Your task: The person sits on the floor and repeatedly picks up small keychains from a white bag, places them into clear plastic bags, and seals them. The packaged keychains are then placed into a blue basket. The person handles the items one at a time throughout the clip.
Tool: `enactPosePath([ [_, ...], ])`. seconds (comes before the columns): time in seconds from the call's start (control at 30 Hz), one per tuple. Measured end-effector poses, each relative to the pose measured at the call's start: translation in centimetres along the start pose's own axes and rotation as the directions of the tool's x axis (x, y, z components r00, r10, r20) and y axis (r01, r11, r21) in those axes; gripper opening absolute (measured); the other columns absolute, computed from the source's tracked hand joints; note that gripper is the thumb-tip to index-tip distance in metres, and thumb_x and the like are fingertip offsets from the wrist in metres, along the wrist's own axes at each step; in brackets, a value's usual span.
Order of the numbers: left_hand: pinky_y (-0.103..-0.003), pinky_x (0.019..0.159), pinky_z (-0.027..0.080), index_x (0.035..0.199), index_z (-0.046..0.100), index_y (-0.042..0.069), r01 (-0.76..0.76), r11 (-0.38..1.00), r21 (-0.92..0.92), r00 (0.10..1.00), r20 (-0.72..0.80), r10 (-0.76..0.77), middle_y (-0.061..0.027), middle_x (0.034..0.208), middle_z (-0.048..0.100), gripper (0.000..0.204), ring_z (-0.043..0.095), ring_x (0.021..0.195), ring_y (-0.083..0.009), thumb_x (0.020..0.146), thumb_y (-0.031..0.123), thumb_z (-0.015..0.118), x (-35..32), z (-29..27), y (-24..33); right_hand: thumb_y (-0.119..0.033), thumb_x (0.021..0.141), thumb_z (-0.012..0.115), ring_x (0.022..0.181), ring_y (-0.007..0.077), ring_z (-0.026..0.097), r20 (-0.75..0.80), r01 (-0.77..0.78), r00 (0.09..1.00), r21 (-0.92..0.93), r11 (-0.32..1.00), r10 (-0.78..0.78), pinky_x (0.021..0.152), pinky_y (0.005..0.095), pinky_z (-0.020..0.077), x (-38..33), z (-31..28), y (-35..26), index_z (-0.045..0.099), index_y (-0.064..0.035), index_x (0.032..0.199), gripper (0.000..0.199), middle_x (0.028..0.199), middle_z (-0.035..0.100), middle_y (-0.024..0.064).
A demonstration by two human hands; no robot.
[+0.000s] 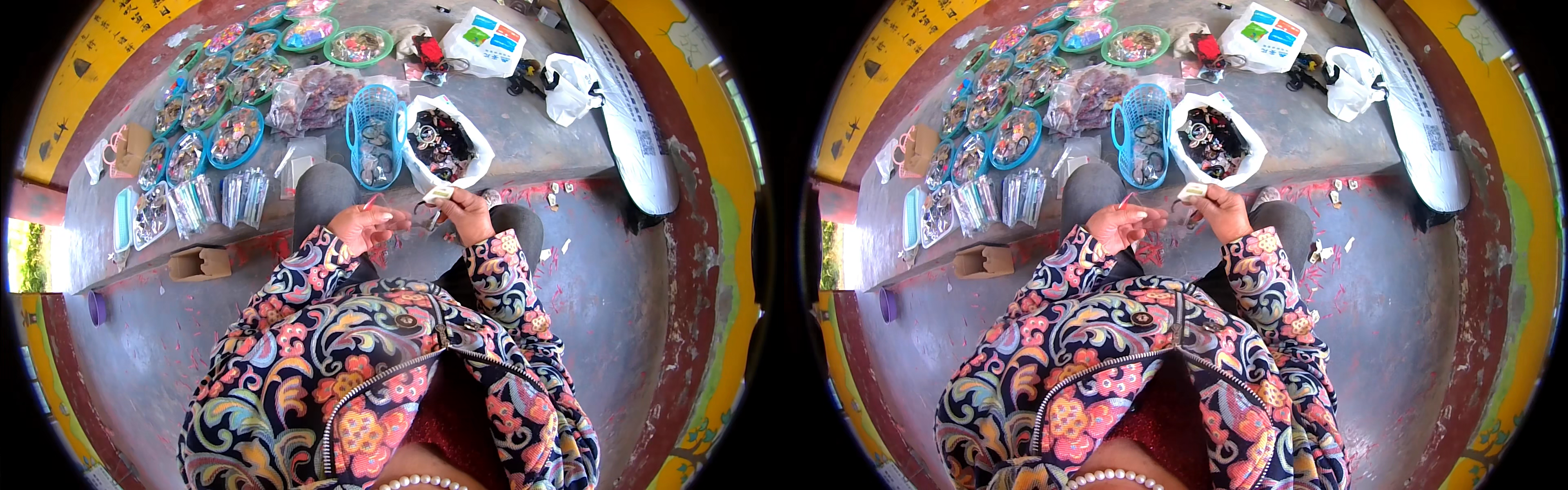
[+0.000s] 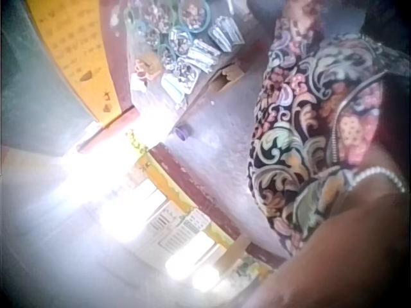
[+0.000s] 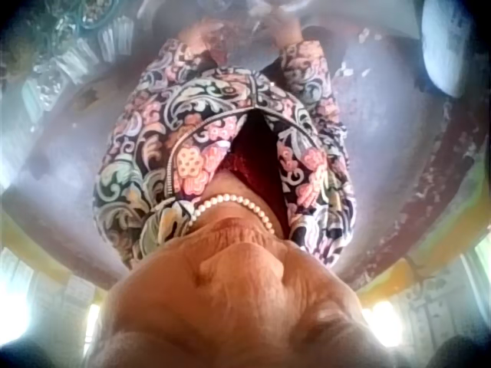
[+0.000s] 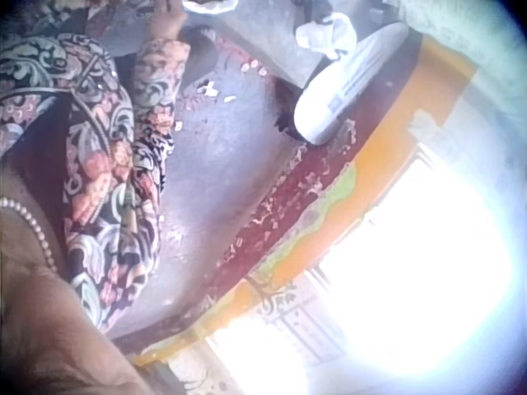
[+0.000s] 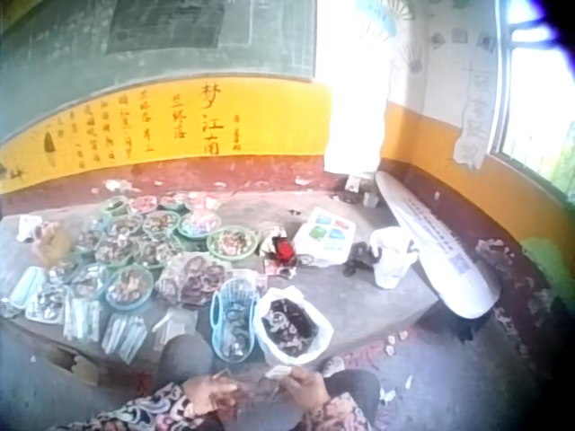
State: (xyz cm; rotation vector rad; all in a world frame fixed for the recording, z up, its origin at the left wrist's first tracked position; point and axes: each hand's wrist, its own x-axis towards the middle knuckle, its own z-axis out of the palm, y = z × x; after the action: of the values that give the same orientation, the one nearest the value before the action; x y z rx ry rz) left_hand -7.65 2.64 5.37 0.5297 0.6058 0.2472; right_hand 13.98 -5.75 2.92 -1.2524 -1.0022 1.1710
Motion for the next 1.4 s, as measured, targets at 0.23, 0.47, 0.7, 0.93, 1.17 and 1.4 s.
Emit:
enactPosePath([
  [0.23,-0.027,0.080,0.044,0.103,0.052,-0.006,-0.121,0.951,0.286,0.992,0.013,0.123,-0.0167,0.102,0.056,0.036,0.055,0.095,-0.0206,0.087,0.025,0.044,0.1,0.0,-0.9,-0.009,0.082,0.053,0.066,0.0105,0.058,-0.022,-0.212,0.970,0.412,0.886,0.242,0.054,0.0195,0.0435,0.0,0.4,-1.1,0.054,-0.0023,0.106,0.025,0.085,0.060,0.0041],
  [0.47,-0.021,0.050,0.045,0.084,0.060,-0.003,-0.105,0.790,0.604,0.972,-0.106,0.210,-0.0093,0.067,0.061,0.040,0.058,0.053,-0.0132,0.088,0.033,0.043,0.6,1.4,-0.4,-0.015,0.086,0.047,0.060,0.0067,0.051,0.099,-0.218,0.976,0.344,0.913,0.195,0.049,0.0183,0.0398,-0.4,0.5,-1.6,0.047,-0.0055,0.117,0.033,0.079,0.057,-0.0004],
  [0.7,-0.026,0.053,0.045,0.081,0.060,-0.007,-0.103,0.892,0.439,0.994,0.008,0.111,-0.0134,0.065,0.060,0.054,0.059,0.057,-0.0176,0.087,0.042,0.037,0.2,3.6,0.3,-0.022,0.088,0.045,0.058,0.0039,0.049,0.237,-0.268,0.954,0.414,0.870,0.181,0.048,0.0164,0.0368,-0.9,0.6,-2.3,0.047,-0.0055,0.118,0.034,0.072,0.054,-0.0039],
  [0.93,-0.029,0.070,0.047,0.102,0.052,-0.008,0.090,0.859,0.504,0.996,-0.034,-0.085,-0.0210,0.088,0.060,0.046,0.061,0.071,-0.0237,0.089,0.032,0.034,0.4,4.1,0.5,-0.020,0.088,0.044,0.058,0.0051,0.045,0.232,-0.267,0.957,0.485,0.833,0.172,0.049,0.0185,0.0333,-0.8,0.7,-2.3,0.048,-0.0042,0.116,0.033,0.069,0.050,-0.0046],
  [1.17,-0.023,0.058,0.049,0.102,0.050,-0.002,0.070,0.781,0.621,0.978,0.111,-0.176,-0.0148,0.083,0.061,0.023,0.062,0.068,-0.0177,0.085,0.014,0.049,0.8,4.8,0.3,-0.019,0.089,0.043,0.057,0.0031,0.043,0.252,-0.319,0.942,0.467,0.825,0.222,0.048,0.0168,0.0322,-0.9,0.6,-2.3,0.048,-0.0065,0.116,0.030,0.070,0.049,-0.0057],
  [1.4,-0.020,0.052,0.047,0.094,0.048,-0.002,-0.174,0.800,0.574,0.984,0.081,0.156,-0.0089,0.078,0.057,0.016,0.055,0.057,-0.0097,0.083,0.008,0.053,2.3,5.3,-1.6,-0.017,0.089,0.041,0.062,0.0035,0.047,0.223,-0.295,0.951,0.459,0.838,0.213,0.049,0.0157,0.0353,-0.8,1.4,-2.2,0.047,-0.0071,0.117,0.030,0.081,0.056,-0.0012],
])
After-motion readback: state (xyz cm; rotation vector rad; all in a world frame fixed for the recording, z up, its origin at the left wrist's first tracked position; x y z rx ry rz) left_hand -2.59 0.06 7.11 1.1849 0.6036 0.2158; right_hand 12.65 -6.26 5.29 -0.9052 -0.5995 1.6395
